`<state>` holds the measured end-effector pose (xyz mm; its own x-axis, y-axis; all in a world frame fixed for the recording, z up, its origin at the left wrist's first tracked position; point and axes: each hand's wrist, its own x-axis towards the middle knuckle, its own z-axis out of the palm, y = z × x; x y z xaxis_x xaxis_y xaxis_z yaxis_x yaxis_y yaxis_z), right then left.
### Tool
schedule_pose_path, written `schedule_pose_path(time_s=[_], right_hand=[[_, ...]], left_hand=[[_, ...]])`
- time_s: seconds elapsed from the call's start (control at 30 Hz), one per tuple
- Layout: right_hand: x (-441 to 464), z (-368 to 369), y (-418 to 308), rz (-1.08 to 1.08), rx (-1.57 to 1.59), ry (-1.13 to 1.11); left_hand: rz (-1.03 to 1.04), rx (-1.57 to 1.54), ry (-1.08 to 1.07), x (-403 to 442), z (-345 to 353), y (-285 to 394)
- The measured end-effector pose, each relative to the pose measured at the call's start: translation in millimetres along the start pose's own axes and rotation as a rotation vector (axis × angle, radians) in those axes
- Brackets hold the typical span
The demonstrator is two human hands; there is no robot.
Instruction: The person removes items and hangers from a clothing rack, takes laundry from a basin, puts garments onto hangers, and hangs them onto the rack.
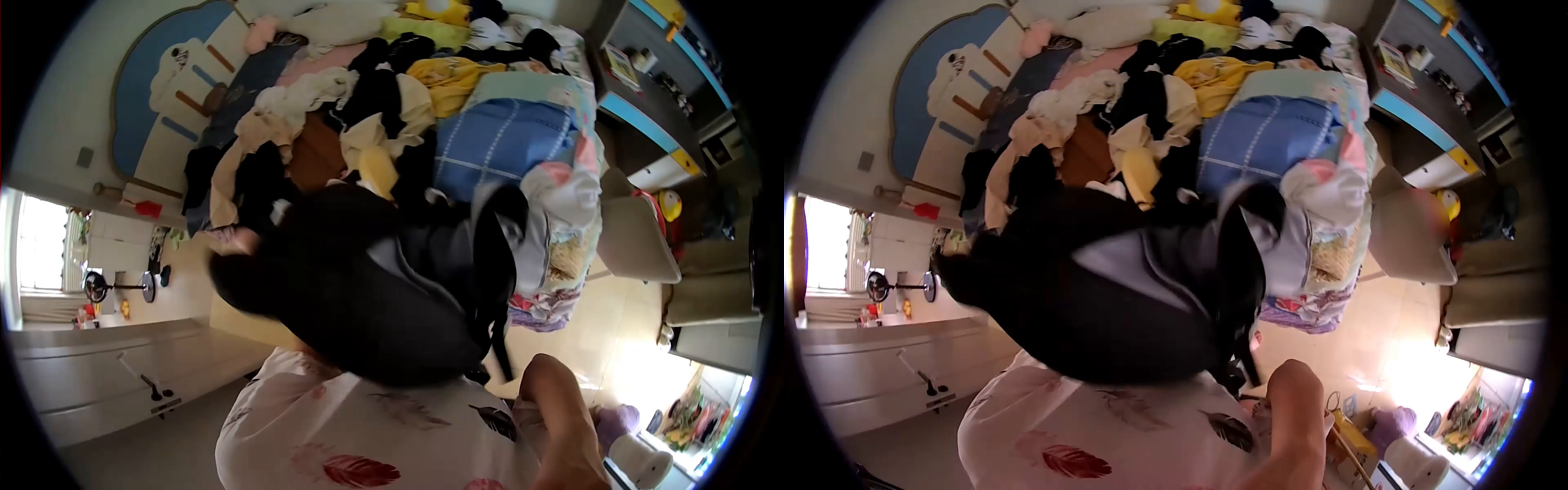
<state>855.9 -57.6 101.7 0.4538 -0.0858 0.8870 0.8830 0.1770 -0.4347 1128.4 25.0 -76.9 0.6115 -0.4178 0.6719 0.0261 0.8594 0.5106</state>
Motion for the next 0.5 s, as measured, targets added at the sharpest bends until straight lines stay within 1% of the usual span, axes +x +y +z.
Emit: schedule_pose_path(time_s=[0.03,0.1,0.17,0.23,0.3,0.33,0.4,0.47,0.5], right_hand=[[9,-4,4,0.034,0.146,0.044],[22,-15,12,0.001,0.200,0.011],[27,-18,15,-0.031,0.229,-0.023],[29,-19,14,0.019,0.356,-0.021],[29,-17,13,0.027,0.389,0.001],[29,-18,13,0.028,0.421,0.021],[29,-22,14,-0.021,0.420,-0.025],[28,-30,16,-0.095,0.423,-0.112],[26,-33,17,-0.129,0.425,-0.156]], left_hand=[[0.097,0.031,0.046,15,6,3],[0.262,0.073,0.118,43,22,4],[0.379,0.099,0.196,71,41,0],[0.454,0.127,0.264,98,61,-5],[0.469,0.156,0.350,133,75,-23],[0.440,0.182,0.380,153,77,-38],[0.321,0.206,0.423,189,84,-81],[0.113,0.230,0.401,204,80,-136],[-0.025,0.253,0.348,206,76,-166]])
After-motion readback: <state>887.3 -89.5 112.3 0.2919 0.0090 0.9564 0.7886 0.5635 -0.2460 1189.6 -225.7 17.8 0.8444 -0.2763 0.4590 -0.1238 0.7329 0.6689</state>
